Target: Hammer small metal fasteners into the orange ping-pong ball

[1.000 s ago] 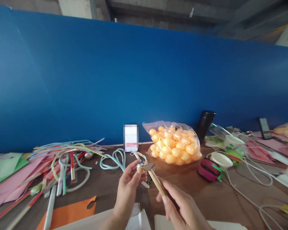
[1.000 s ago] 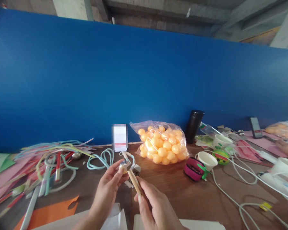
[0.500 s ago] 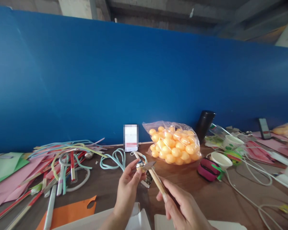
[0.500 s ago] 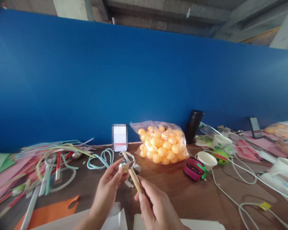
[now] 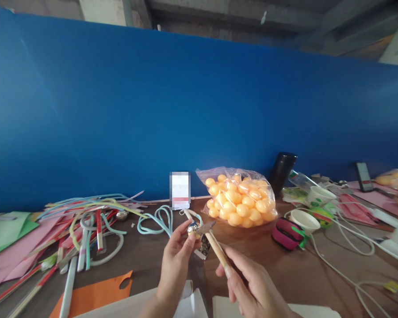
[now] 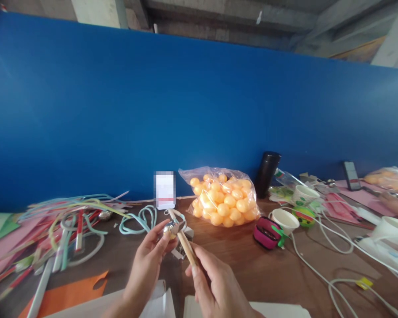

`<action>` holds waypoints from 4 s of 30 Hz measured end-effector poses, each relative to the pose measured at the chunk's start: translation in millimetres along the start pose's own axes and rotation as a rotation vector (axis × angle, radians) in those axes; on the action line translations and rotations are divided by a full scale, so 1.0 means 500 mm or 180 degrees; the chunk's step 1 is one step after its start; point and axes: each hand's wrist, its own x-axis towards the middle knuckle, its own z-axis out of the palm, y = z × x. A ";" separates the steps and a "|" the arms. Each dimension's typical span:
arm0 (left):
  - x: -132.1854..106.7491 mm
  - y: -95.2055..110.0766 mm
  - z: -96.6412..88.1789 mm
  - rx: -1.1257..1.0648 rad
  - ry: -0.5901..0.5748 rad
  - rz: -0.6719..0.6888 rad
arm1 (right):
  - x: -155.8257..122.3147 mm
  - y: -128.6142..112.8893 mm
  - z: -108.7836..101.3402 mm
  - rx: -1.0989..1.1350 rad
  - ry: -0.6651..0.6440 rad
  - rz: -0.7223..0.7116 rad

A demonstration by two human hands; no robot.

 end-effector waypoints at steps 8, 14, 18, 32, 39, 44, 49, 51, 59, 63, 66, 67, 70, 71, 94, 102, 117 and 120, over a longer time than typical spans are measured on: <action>0.004 0.010 0.007 -0.0377 0.0055 -0.0103 | -0.001 -0.003 -0.002 0.0150 0.0311 -0.0177; 0.002 0.013 0.008 -0.0469 0.0009 -0.0149 | -0.001 -0.003 0.001 0.0182 0.0207 -0.0141; -0.001 0.014 0.009 -0.0316 0.0019 -0.0118 | -0.002 -0.002 0.000 0.0162 0.0203 -0.0107; 0.003 0.010 0.009 -0.0290 -0.0034 -0.0200 | -0.004 0.001 0.003 0.0059 0.0052 -0.0135; 0.004 0.008 0.006 -0.0527 -0.0109 -0.0224 | -0.004 0.000 0.003 -0.0042 0.0039 -0.0233; 0.000 0.013 0.010 -0.0412 -0.0106 -0.0171 | -0.001 0.007 -0.006 -0.0346 -0.0070 -0.0491; 0.002 0.011 0.011 -0.0353 -0.0091 -0.0148 | 0.001 0.014 -0.011 -0.0471 -0.0127 -0.0594; 0.002 0.009 0.011 -0.0331 -0.0083 -0.0143 | 0.001 0.013 -0.010 -0.0465 -0.0066 -0.0590; 0.003 0.003 0.008 -0.0282 0.0018 -0.0101 | 0.002 0.009 -0.011 -0.0543 -0.0114 -0.0454; 0.003 0.006 0.009 -0.0242 0.0057 -0.0069 | 0.002 0.007 -0.010 -0.0534 -0.0165 -0.0467; 0.003 0.008 0.011 -0.0218 0.0094 -0.0072 | 0.001 0.006 -0.008 -0.0478 0.0067 -0.0487; 0.003 0.008 0.011 -0.0208 0.0089 -0.0061 | 0.000 0.005 -0.008 -0.0482 0.0100 -0.0479; 0.002 0.007 0.009 -0.0174 0.0061 -0.0037 | -0.001 0.000 -0.008 -0.0532 -0.0061 -0.0446; 0.002 0.006 0.008 -0.0161 0.0064 -0.0037 | -0.001 -0.002 -0.008 -0.0528 -0.0096 -0.0424; 0.002 -0.003 0.004 -0.0188 0.0068 -0.0066 | -0.001 -0.015 -0.004 -0.0188 0.0024 -0.0134; 0.003 0.012 0.008 -0.0626 0.0188 -0.0161 | -0.006 -0.012 -0.009 0.0179 0.0367 -0.0181; 0.001 0.003 0.004 -0.0318 0.0016 -0.0048 | -0.002 -0.001 -0.001 -0.0070 -0.0170 -0.0216; 0.001 0.000 0.003 -0.0227 0.0030 -0.0004 | -0.003 0.000 -0.002 -0.0049 -0.0159 -0.0259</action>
